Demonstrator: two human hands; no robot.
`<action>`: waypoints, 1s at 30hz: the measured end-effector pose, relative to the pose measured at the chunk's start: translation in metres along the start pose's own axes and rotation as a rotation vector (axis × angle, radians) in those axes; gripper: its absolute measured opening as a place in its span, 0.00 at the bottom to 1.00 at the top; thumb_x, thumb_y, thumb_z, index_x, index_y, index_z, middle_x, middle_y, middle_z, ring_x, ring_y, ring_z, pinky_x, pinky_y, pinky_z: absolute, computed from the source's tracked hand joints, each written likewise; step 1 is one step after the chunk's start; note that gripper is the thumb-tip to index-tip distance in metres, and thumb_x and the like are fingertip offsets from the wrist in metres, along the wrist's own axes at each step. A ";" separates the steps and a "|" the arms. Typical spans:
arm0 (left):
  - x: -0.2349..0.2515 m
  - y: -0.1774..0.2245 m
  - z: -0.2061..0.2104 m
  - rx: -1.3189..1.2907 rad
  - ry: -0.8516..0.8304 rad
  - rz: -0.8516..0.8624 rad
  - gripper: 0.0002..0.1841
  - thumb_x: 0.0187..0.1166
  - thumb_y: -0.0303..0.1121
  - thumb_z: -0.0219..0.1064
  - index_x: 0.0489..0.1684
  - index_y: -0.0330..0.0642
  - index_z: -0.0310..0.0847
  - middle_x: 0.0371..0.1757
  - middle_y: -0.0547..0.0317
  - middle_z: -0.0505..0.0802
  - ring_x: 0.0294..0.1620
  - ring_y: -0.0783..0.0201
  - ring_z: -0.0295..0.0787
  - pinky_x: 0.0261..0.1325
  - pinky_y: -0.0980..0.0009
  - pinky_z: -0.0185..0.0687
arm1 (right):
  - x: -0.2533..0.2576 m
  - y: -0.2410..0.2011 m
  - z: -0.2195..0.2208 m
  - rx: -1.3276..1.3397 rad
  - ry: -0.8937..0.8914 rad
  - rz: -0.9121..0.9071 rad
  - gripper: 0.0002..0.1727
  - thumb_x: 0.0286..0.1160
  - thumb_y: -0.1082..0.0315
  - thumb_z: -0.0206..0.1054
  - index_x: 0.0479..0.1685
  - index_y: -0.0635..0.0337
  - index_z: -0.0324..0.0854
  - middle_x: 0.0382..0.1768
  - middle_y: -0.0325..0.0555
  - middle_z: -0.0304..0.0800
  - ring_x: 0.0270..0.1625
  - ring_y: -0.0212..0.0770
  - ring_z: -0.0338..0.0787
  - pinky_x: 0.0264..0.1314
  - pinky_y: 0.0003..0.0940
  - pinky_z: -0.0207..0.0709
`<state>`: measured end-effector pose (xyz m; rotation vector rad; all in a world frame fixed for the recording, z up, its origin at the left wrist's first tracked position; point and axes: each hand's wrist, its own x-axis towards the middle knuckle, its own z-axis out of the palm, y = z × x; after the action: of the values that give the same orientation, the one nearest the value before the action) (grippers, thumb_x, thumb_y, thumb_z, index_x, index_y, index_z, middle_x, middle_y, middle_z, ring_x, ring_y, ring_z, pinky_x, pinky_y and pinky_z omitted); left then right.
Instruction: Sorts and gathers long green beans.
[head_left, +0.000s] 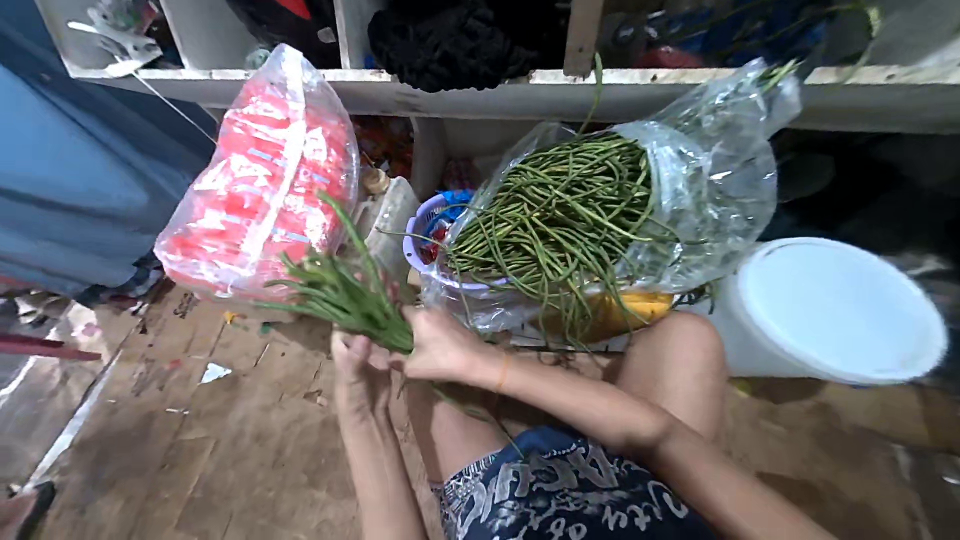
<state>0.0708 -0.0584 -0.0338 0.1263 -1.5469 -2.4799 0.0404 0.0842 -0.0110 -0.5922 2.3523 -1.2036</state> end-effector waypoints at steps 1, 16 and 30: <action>-0.004 -0.007 0.006 0.014 0.074 -0.019 0.50 0.57 0.52 0.85 0.78 0.37 0.63 0.66 0.44 0.90 0.65 0.52 0.91 0.63 0.57 0.90 | -0.004 -0.002 0.006 -0.137 -0.034 0.007 0.31 0.66 0.61 0.76 0.68 0.66 0.75 0.52 0.61 0.90 0.53 0.60 0.91 0.54 0.61 0.82; -0.037 0.039 -0.007 -0.540 -0.114 0.117 0.09 0.61 0.25 0.73 0.38 0.37 0.86 0.20 0.60 0.88 0.20 0.66 0.87 0.31 0.70 0.87 | 0.036 0.175 -0.059 -0.211 0.360 0.420 0.33 0.86 0.51 0.65 0.74 0.72 0.68 0.55 0.72 0.86 0.58 0.70 0.89 0.58 0.68 0.82; -0.001 -0.072 0.023 -0.622 0.076 -0.212 0.13 0.77 0.30 0.64 0.53 0.37 0.87 0.51 0.42 0.95 0.51 0.52 0.96 0.55 0.57 0.92 | -0.045 0.064 -0.006 0.344 0.332 -0.148 0.18 0.89 0.59 0.62 0.63 0.61 0.88 0.43 0.41 0.92 0.27 0.26 0.88 0.30 0.22 0.86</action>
<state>0.0573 -0.0074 -0.0885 0.2867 -0.7062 -2.9510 0.0622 0.1467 -0.0528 -0.4840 2.3043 -1.8491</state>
